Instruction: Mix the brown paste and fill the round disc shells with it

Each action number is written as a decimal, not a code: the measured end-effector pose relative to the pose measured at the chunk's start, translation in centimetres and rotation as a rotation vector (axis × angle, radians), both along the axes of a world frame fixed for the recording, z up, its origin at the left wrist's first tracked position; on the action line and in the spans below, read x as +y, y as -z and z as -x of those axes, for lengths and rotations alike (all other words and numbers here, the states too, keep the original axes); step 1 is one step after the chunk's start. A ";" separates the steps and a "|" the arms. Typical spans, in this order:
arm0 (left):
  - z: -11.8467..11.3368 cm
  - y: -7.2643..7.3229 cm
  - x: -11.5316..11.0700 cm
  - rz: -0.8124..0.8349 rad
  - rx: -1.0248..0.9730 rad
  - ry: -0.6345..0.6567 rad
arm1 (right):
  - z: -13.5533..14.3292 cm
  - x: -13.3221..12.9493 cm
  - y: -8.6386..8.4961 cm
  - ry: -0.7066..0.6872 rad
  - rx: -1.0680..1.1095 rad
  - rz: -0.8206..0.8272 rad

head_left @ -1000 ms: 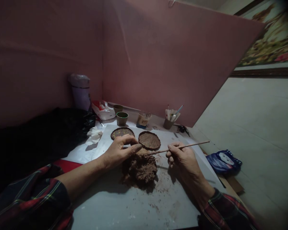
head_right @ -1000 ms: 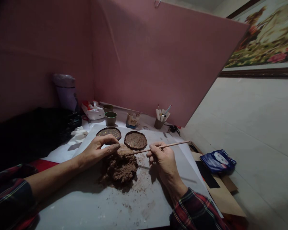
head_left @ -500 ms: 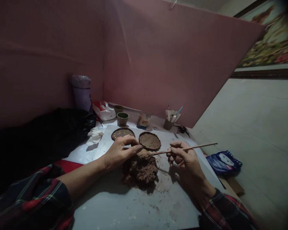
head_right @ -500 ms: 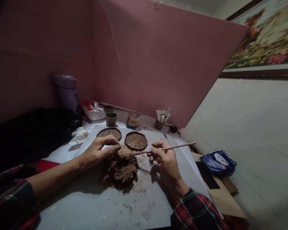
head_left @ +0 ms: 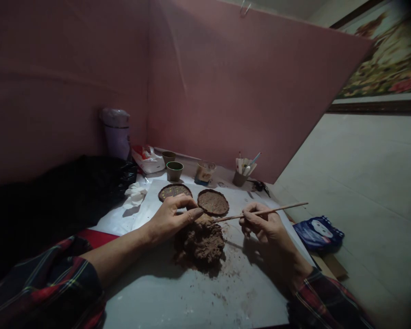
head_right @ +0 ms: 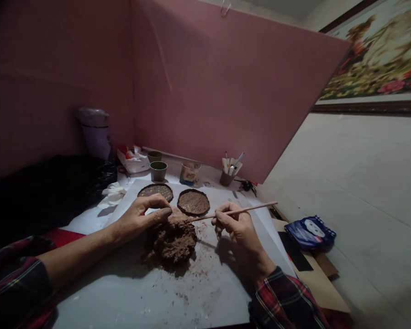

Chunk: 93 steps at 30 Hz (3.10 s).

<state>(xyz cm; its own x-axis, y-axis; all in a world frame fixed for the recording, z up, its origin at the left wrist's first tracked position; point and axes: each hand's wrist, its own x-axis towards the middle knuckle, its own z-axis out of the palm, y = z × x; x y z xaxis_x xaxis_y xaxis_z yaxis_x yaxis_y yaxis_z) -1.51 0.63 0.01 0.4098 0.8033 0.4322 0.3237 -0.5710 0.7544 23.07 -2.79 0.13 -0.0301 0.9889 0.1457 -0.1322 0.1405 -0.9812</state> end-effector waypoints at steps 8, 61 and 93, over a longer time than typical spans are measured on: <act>0.0 0.2 0.1 -0.016 -0.007 -0.001 | 1.1 0.4 1.2 0.100 0.079 0.019; -0.3 0.1 -0.1 0.221 -0.245 -0.026 | 1.8 -0.4 1.2 0.100 0.017 -0.093; -0.4 0.2 0.1 0.157 -0.191 -0.036 | 1.6 0.0 1.6 0.136 -0.004 -0.134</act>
